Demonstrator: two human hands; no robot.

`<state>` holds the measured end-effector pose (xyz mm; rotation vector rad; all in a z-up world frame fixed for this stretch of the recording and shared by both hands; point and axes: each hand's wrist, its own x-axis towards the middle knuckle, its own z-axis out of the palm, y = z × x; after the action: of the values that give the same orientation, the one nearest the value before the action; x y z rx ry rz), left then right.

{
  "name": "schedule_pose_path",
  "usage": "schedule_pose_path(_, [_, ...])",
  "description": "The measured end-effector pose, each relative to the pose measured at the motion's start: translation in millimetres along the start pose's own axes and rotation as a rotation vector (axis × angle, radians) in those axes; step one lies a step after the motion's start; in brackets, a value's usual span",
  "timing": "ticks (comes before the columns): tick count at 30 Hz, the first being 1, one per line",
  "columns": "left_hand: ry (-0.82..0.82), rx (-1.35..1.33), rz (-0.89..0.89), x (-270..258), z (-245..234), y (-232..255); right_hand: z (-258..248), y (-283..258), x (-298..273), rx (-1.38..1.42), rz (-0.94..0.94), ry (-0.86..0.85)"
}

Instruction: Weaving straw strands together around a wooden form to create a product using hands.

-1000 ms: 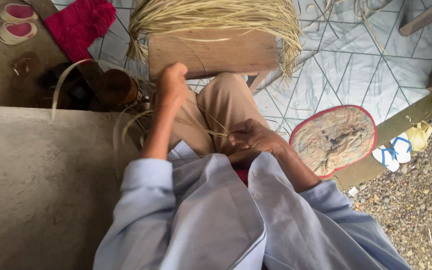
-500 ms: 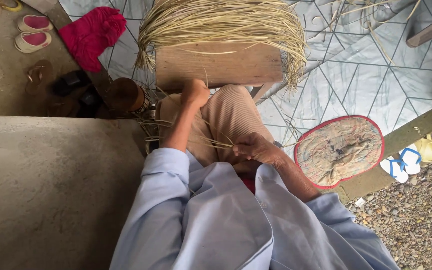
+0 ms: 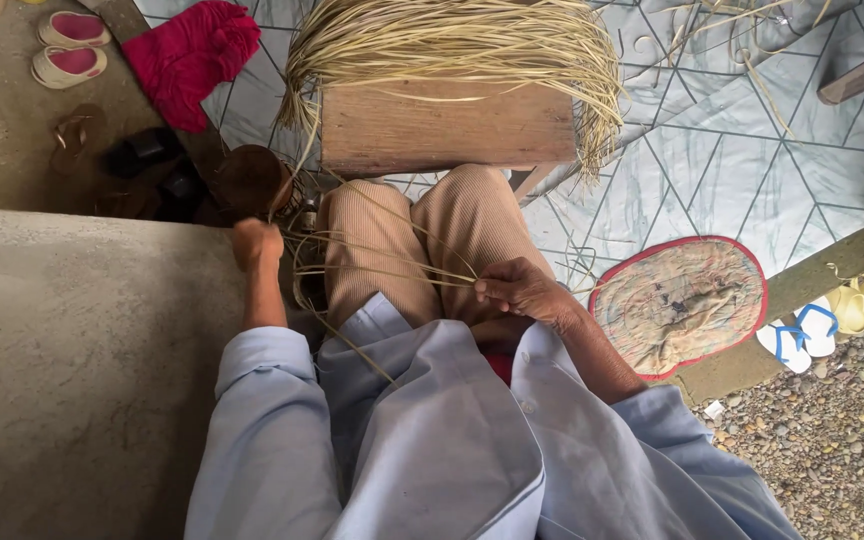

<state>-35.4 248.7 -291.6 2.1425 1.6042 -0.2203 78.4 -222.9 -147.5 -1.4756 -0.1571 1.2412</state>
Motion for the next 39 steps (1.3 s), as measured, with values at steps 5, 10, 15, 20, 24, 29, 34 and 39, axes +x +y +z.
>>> schedule_pose_path(5, [-0.103, 0.158, 0.009, -20, -6, -15, 1, -22, -10, 0.034, -0.024, 0.032])
schedule_pose_path(10, [0.554, -0.176, 0.593, -116, -43, 48, 5, -51, -27, 0.068, -0.092, 0.116])
schedule_pose_path(15, [-0.639, -0.299, 0.496, -292, -100, 130, 22, -87, -43, 0.174, -0.28, 0.148])
schedule_pose_path(20, [-1.031, -0.962, 0.488, -326, -73, 158, 32, -99, -56, 0.113, -0.37, 0.109])
schedule_pose_path(24, [-1.168, -1.353, 0.478, -319, -46, 160, 48, -138, -78, 0.077, -0.404, 0.041])
schedule_pose_path(29, [-1.047, -1.421, 0.506, -322, -69, 167, 43, -111, -70, 0.039, -0.453, 0.114])
schedule_pose_path(34, [-0.989, -1.388, 0.495, -321, -82, 165, 49, -103, -73, -0.128, -0.539, 0.267])
schedule_pose_path(39, [-0.922, -1.3, 0.69, -318, -91, 166, 38, -117, -79, 0.002, -0.272, 0.04])
